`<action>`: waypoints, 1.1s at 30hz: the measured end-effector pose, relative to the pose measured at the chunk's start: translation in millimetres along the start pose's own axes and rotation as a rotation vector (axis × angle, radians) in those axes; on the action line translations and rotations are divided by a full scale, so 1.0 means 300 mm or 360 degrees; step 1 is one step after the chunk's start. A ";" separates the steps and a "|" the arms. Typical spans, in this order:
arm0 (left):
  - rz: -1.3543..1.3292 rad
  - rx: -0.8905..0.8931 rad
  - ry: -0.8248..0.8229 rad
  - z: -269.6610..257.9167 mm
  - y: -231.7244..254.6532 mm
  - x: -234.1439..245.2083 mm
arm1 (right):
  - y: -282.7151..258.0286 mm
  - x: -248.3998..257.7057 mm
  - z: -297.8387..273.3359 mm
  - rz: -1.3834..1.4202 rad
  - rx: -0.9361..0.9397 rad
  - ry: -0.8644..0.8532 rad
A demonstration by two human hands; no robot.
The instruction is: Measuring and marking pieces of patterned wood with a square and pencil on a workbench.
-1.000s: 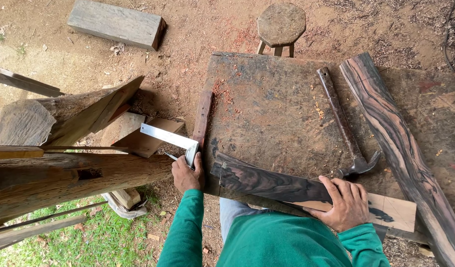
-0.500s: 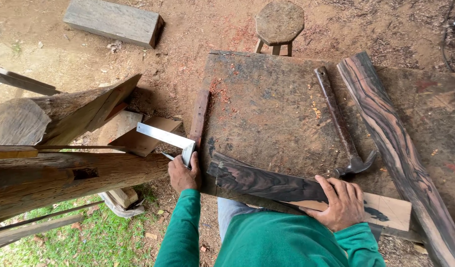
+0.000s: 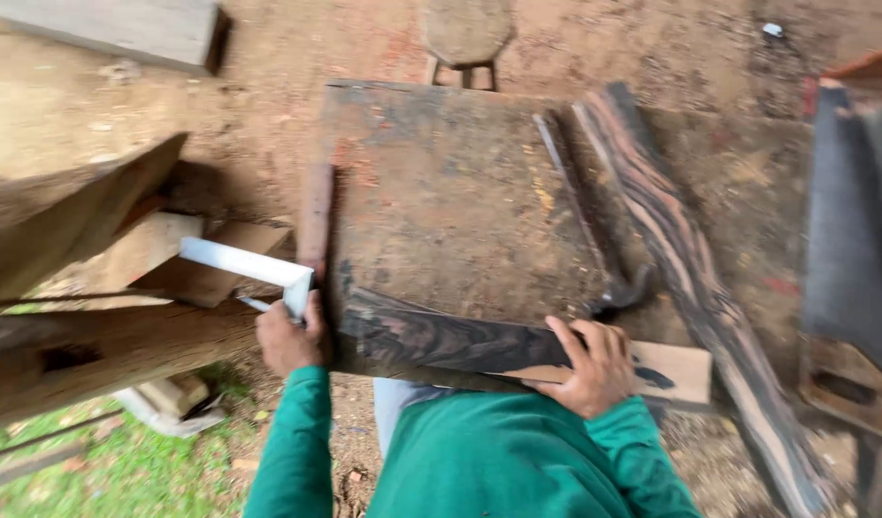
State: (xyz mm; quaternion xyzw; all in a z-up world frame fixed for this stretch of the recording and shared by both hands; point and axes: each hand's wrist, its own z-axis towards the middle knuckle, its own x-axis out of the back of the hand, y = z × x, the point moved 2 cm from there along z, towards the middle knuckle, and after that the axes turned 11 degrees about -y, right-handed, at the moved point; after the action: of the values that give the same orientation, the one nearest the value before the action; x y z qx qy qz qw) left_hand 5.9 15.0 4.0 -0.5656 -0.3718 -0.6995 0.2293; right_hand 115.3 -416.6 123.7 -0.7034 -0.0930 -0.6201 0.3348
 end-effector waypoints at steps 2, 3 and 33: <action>0.0063 0.0019 0.0067 0.006 0.002 0.010 | 0.004 -0.012 0.006 -0.0032 0.0035 0.0027; 0.0020 -0.0037 0.0098 0.005 0.008 0.006 | 0.013 -0.018 0.008 -0.0032 0.0039 0.0001; -0.0172 0.0068 -0.0006 0.002 0.077 0.077 | 0.366 -0.186 0.114 0.0137 -0.0216 -0.1233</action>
State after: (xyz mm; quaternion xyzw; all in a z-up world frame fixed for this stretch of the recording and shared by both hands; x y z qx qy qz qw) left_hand 17.4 3.5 32.1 -0.5409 -0.4172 -0.7017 0.2025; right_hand 191.0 -464.0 32.2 -0.9090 -0.1417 -0.2991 0.2533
